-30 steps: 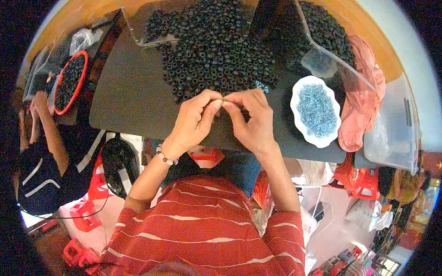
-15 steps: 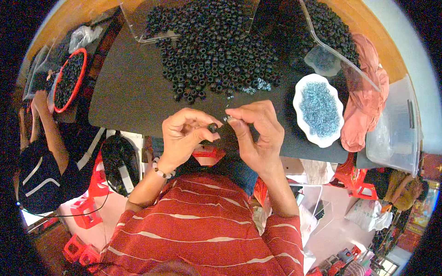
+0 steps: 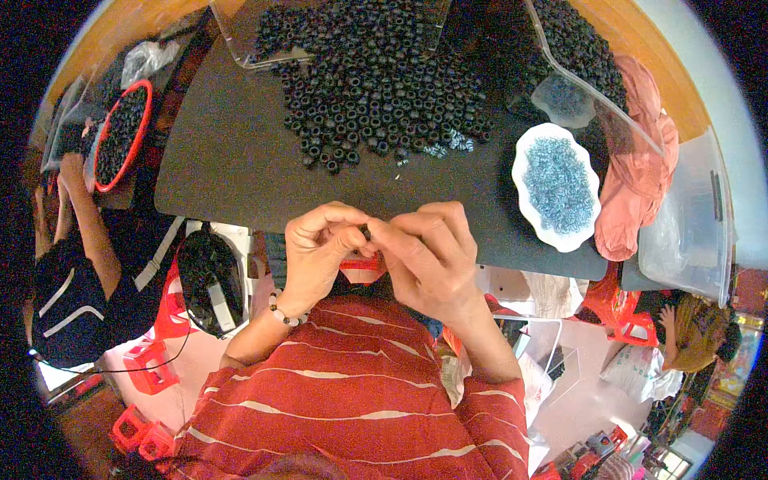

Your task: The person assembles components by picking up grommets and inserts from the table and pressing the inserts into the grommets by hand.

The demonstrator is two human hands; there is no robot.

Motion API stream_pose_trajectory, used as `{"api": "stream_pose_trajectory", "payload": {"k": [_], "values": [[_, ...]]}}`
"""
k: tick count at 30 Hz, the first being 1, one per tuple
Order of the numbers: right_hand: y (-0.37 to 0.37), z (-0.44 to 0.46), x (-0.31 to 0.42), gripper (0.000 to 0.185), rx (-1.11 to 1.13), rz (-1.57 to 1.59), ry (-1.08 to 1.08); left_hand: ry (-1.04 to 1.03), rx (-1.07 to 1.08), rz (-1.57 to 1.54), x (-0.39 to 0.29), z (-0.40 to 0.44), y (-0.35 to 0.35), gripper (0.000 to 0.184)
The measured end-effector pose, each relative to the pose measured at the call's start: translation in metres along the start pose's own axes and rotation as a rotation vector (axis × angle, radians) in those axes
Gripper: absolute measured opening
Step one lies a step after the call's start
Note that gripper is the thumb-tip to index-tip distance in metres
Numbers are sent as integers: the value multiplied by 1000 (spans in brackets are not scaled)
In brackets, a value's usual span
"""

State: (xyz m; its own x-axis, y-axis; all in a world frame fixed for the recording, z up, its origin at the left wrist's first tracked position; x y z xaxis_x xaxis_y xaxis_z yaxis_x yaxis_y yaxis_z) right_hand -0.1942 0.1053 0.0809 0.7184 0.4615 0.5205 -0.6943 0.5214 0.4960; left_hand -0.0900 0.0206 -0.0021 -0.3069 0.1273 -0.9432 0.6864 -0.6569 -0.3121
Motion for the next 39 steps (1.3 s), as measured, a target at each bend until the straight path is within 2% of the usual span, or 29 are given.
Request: {"api": "stream_pose_trajectory", "payload": {"k": [3,9,15,19,23,25,29,36,39], "values": [[-6,-2,2,37,40,-11,-16,121,-33,26,7,-6,3,19],[-10,-5,-6,37,57,104,-76,175,-93,9,5,-16,5,23],[-14,-4,-11,36,116,202,-146,141,-20,32,8,-20,11,24],[-14,2,-15,33,146,215,-171,198,-43,36,8,-19,13,25],[6,13,-32,24,97,99,-284,204,-42,136,-4,-15,17,25],[24,9,-48,17,60,-53,-369,136,-63,183,-8,-12,17,23],[58,4,-75,10,13,-304,-480,140,-17,185,-11,-8,18,19],[111,-2,-93,9,-22,-577,-428,151,3,212,-10,-6,14,19],[134,-11,-107,9,-65,-588,-488,131,-6,246,-8,-4,11,21]]}}
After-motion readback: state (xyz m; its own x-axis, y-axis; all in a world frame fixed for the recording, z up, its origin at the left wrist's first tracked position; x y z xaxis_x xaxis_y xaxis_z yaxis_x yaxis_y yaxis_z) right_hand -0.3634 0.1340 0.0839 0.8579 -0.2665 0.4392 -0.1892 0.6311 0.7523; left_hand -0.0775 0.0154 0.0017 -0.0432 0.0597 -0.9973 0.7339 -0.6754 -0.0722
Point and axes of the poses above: each hand's wrist, its own z-axis towards the middle knuckle, its own y-axis out of the back of the hand, x = y × z, the point moved 6 cm from there along z, towards the middle knuckle, and after that the axes turned 15 degrees about z, right-handed, at the moved point
